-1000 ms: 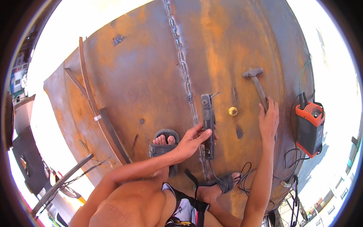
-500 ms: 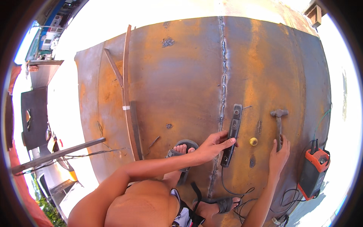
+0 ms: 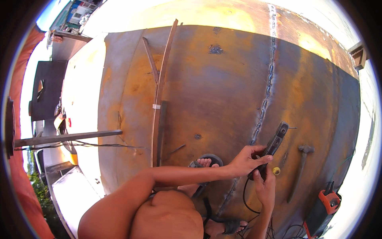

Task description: The person welds a seam on a large, rusty metal surface using a handheld welding torch, then uses a hammer to chip away slag from the weld. The person repeats this process along the seam, alternating between welding and chipping.

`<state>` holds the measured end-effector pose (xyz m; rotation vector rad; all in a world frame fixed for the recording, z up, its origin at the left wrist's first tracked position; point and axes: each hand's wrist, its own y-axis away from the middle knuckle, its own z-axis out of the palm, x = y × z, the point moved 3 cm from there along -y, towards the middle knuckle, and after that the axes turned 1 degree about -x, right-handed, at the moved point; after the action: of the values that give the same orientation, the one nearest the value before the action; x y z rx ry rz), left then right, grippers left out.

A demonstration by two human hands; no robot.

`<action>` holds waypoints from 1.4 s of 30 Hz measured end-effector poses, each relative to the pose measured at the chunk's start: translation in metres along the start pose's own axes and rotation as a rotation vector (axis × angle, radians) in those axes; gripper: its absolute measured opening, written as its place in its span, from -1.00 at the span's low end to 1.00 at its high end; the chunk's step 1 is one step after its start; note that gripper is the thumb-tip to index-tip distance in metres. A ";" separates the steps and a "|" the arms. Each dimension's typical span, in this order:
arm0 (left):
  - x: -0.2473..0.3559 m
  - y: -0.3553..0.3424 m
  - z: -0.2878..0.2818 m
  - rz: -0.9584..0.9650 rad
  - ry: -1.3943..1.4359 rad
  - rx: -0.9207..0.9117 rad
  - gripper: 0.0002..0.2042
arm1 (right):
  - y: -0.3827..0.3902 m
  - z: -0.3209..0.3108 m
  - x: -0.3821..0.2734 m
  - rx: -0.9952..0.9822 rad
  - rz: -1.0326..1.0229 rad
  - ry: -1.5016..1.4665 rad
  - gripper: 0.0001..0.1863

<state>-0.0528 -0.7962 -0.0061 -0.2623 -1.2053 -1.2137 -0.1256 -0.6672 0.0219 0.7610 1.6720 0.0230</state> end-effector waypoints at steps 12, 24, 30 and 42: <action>-0.018 0.015 0.015 0.004 0.018 0.075 -0.61 | 0.003 -0.002 0.002 0.037 0.031 -0.042 -0.62; -0.025 0.023 0.024 0.036 -0.003 0.089 -0.55 | 0.016 0.002 0.011 0.087 0.058 0.018 -0.58; -0.028 0.023 0.023 0.030 0.002 0.046 -0.52 | 0.017 0.003 0.004 0.074 0.032 -0.007 -0.59; -0.029 0.027 0.022 -0.033 -0.020 0.017 -0.52 | 0.021 0.009 0.008 0.114 0.038 -0.104 -0.62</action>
<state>-0.0394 -0.7532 -0.0089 -0.2440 -1.2412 -1.2311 -0.1088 -0.6504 0.0214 0.8653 1.5702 -0.0840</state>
